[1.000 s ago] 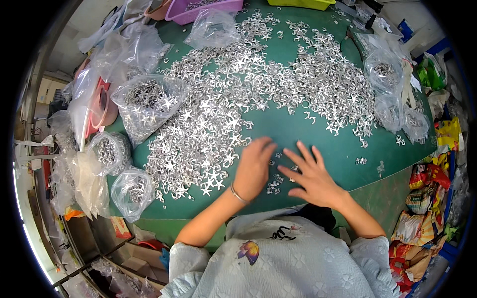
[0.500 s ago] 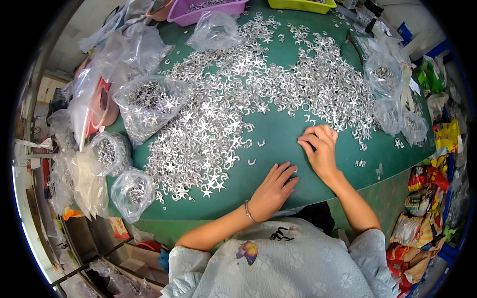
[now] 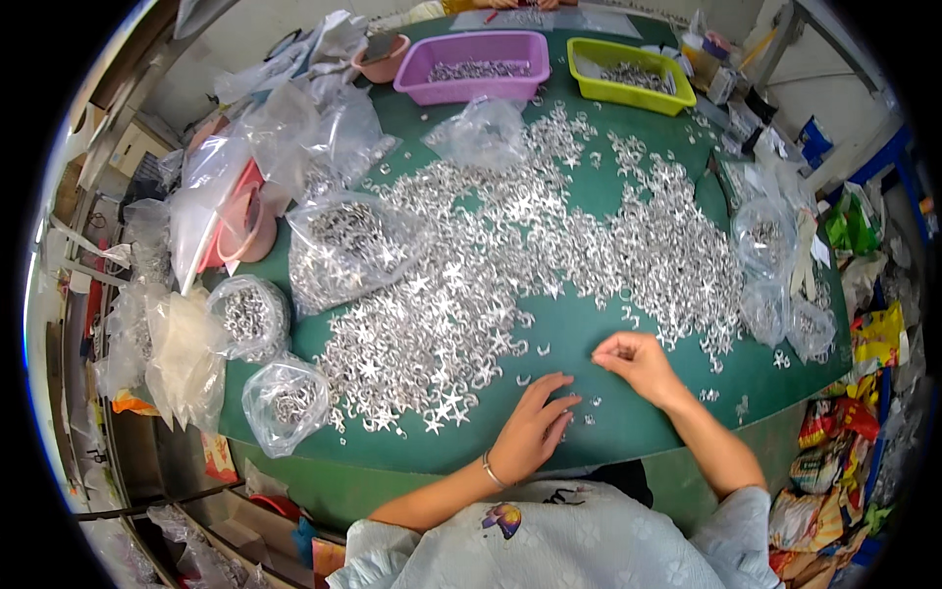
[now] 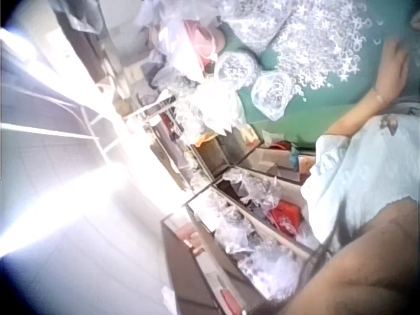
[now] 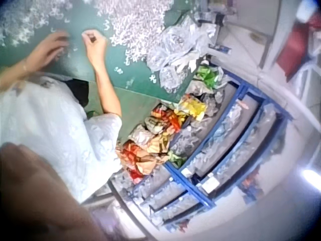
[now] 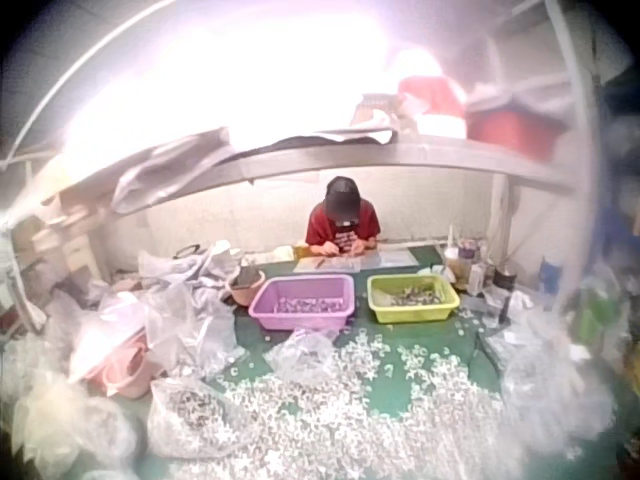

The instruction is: The person sorts and gathers star-shaped and crescent-shaped silver charms on a green work table, picking them up by hand and placing them into bags.

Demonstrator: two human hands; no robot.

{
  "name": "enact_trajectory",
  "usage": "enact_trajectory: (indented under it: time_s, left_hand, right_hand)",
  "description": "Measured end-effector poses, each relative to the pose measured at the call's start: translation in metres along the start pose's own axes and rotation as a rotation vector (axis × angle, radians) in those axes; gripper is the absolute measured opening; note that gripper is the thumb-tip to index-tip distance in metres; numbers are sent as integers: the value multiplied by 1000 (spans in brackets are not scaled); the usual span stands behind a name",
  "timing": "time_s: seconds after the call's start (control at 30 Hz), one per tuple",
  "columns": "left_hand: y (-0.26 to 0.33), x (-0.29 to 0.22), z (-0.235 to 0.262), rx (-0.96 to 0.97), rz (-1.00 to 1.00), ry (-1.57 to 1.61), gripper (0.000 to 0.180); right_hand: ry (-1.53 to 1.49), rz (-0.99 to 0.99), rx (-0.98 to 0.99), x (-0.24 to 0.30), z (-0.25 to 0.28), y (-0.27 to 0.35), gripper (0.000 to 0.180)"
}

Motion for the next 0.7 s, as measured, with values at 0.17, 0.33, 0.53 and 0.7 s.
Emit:
enact_trajectory:
  time_s: [0.17, 0.33, 0.53, 0.7]
  left_hand:
    - [-7, -4, -3, -6, 13, 81, 30]
    - [-14, -3, 9, -58, 24, 64, 29]
    - [-16, 17, 1, 66, 60, -12, 29]
    - [-50, 28, -12, 49, -79, -196, 35]
  right_hand:
    - [-320, 354, -103, 171, 40, -162, 30]
    - [-221, 358, -181, 177, 24, -182, 35]
    - [347, 397, -78, 84, 40, -68, 24]
    - [737, 574, -233, 61, 34, -1, 30]
Point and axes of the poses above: each hand's wrist, its own y-axis away from the middle knuckle, its own z-axis out of the back of the hand, x = y × z, the point moved 10 cm from there along -y, towards the middle knuckle, and after that the axes turned 7 degrees about -x, right-handed, at the moved point
